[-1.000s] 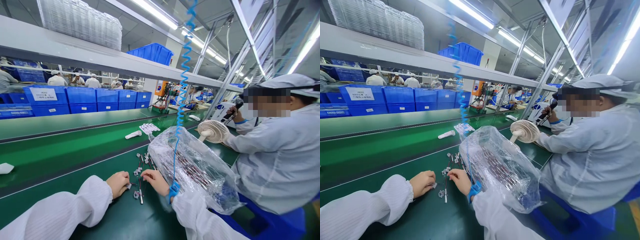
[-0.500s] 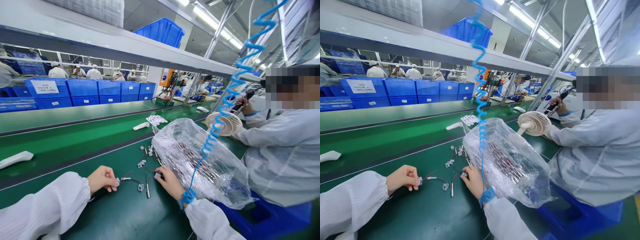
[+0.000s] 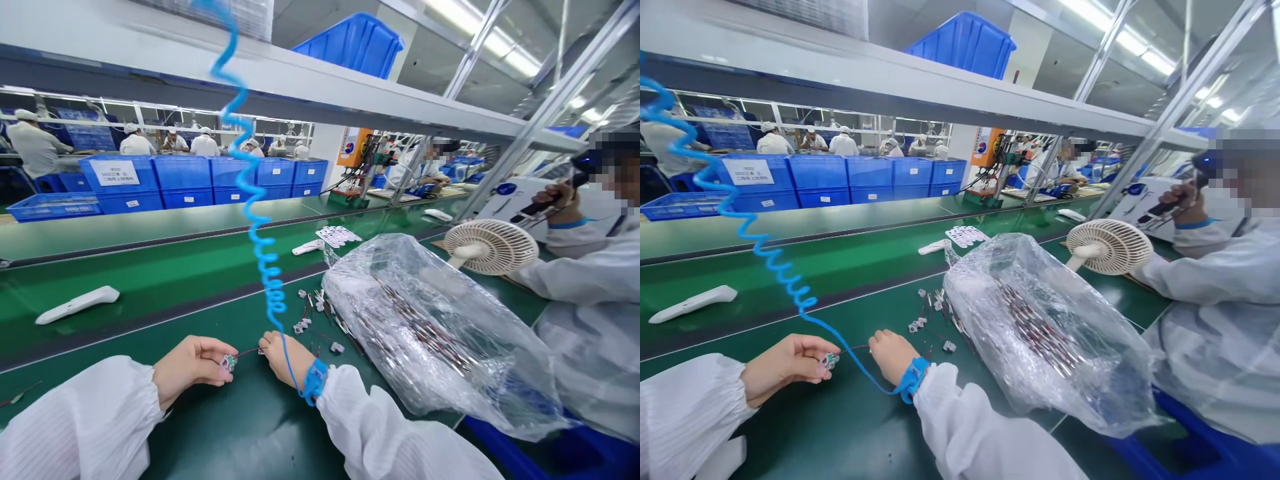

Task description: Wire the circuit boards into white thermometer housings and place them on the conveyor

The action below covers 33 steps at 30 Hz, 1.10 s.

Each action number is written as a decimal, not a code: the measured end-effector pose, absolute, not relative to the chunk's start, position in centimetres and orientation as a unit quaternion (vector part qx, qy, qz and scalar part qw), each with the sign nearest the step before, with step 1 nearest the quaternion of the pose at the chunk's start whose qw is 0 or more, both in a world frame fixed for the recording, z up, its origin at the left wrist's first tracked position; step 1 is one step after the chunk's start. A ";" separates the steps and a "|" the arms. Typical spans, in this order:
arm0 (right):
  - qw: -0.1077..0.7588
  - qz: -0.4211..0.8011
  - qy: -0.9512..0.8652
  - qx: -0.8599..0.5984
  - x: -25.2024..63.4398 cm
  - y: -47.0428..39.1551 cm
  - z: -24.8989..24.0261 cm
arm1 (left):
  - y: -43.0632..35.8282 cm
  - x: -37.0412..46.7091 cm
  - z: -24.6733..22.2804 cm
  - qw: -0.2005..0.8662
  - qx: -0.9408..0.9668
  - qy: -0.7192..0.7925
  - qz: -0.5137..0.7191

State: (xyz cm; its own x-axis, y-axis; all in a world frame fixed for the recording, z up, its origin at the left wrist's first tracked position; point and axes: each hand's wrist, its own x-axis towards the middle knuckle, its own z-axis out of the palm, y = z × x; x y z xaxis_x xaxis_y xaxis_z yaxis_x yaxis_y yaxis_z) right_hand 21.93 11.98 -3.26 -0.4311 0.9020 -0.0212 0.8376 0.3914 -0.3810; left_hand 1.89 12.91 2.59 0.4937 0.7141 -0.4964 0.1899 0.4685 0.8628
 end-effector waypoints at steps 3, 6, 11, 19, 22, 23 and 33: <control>0.124 0.239 -0.806 -0.526 21.9 12.7 -3.4 | 11.9 1.3 4.1 0.714 0.497 0.449 0.204; 0.185 0.337 -0.757 -0.528 21.9 12.9 -2.9 | 11.1 0.6 5.2 0.703 0.516 0.433 0.229; 0.296 0.532 -0.616 -0.499 20.7 11.0 -1.3 | 10.5 -0.4 6.2 0.700 0.429 0.450 0.350; 0.517 0.715 -0.301 -0.361 16.2 6.2 1.3 | 9.8 -0.4 5.8 0.740 0.318 0.425 0.413; 0.622 0.658 -0.240 -0.350 13.9 5.9 2.3 | 8.9 0.1 5.6 0.724 0.309 0.422 0.450; 0.641 0.651 -0.211 -0.346 13.0 5.8 2.5 | 8.5 0.3 5.6 0.703 0.318 0.419 0.479; 0.553 0.787 -0.100 -0.252 5.7 5.0 2.0 | 4.3 -0.1 6.1 0.540 0.508 0.432 0.513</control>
